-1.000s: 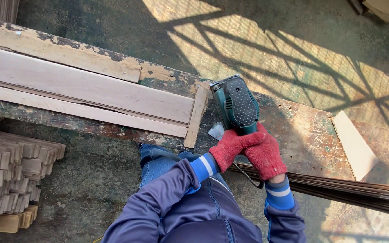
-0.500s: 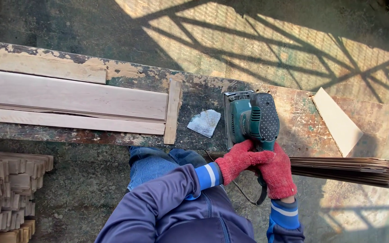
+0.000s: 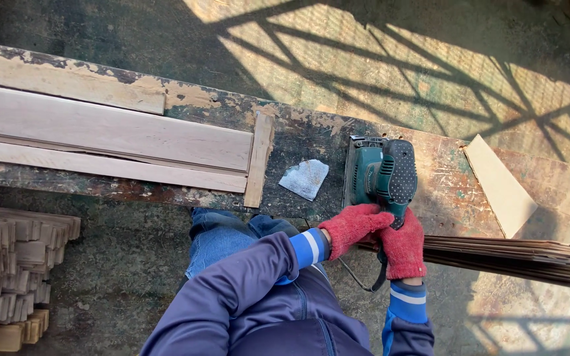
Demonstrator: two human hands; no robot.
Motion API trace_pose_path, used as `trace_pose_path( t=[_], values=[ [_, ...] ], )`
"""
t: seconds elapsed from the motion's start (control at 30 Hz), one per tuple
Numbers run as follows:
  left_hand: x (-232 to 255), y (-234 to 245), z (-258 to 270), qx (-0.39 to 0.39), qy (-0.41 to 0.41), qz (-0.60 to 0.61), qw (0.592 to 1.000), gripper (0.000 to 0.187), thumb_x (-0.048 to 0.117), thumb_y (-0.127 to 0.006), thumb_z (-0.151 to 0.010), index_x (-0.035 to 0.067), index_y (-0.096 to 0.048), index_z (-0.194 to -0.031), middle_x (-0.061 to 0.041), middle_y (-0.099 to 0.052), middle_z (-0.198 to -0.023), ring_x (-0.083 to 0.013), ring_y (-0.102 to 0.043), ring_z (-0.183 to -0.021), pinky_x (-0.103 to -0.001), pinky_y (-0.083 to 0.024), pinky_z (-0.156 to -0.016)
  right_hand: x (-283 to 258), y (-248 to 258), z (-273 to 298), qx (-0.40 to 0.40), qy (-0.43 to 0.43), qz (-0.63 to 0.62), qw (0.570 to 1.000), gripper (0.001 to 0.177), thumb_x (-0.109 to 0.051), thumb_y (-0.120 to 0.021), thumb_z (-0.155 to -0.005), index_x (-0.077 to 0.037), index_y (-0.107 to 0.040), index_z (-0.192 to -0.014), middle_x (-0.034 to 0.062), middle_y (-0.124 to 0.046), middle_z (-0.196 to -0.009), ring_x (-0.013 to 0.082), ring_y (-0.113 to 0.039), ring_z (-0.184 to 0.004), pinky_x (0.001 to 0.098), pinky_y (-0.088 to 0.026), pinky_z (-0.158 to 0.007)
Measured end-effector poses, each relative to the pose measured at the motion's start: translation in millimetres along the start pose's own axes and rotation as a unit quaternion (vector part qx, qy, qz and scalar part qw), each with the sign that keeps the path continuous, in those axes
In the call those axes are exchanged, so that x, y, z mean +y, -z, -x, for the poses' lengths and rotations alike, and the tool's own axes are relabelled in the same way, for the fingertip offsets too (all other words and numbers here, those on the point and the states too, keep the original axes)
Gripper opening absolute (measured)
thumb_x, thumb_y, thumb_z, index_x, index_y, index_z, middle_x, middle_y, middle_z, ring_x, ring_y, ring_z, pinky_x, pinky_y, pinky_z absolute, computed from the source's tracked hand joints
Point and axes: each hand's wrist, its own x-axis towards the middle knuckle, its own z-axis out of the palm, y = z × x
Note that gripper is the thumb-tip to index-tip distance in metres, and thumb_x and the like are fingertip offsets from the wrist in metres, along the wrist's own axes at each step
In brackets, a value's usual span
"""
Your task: The recorder sands a wooden plank using an orbital sander and then switches to manual sanding with a piece of sandpaper.
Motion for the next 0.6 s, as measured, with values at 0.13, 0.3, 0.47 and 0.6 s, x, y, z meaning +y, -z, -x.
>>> trace_pose_path(
  t=[0.13,0.3,0.47,0.6],
  values=[
    [-90.5,126.0,-88.1,-0.230,0.065,0.348,0.907,0.029,0.035,-0.067,-0.100,0.015,-0.070,-0.121,-0.007,-0.073,-0.107,-0.0223,-0.064,-0.088,-0.035,-0.063,-0.076,23.9,-17.0,2.4,-0.027,-0.027,-0.033,0.999,0.049,-0.044,-0.093,-0.072,-0.013,-0.071,-0.103,0.0155,-0.072,-0.083,0.0319,-0.074,-0.080,0.0481,-0.057,-0.080],
    [1.1,220.2,64.2,0.088,-0.085,0.359,0.925,0.031,0.019,-0.070,-0.096,0.001,-0.067,-0.121,-0.014,-0.072,-0.103,-0.0269,-0.073,-0.090,-0.039,-0.064,-0.078,-17.8,-3.4,18.7,0.233,0.277,0.180,0.915,0.094,-0.035,-0.086,-0.084,0.010,-0.043,-0.154,0.0337,-0.051,-0.147,0.0481,-0.049,-0.132,0.0546,-0.043,-0.110],
    [-40.7,328.0,128.5,0.160,-0.228,0.480,0.832,0.029,0.016,-0.065,-0.099,-0.003,-0.065,-0.121,-0.022,-0.072,-0.112,-0.0385,-0.071,-0.106,-0.052,-0.060,-0.095,-85.0,-65.3,34.5,0.130,0.471,0.099,0.867,0.067,-0.024,-0.088,-0.082,0.002,-0.062,-0.139,0.0240,-0.062,-0.136,0.0391,-0.060,-0.121,0.0485,-0.050,-0.105],
    [-49.5,371.6,163.2,0.156,-0.252,0.517,0.803,0.030,0.016,-0.064,-0.099,-0.001,-0.065,-0.125,-0.022,-0.072,-0.117,-0.0412,-0.070,-0.111,-0.056,-0.058,-0.099,-27.2,-176.9,-22.1,0.021,0.422,0.216,0.880,0.079,-0.046,-0.075,-0.081,-0.002,-0.056,-0.145,0.0177,-0.063,-0.137,0.0373,-0.059,-0.115,0.0457,-0.043,-0.103]
  ],
)
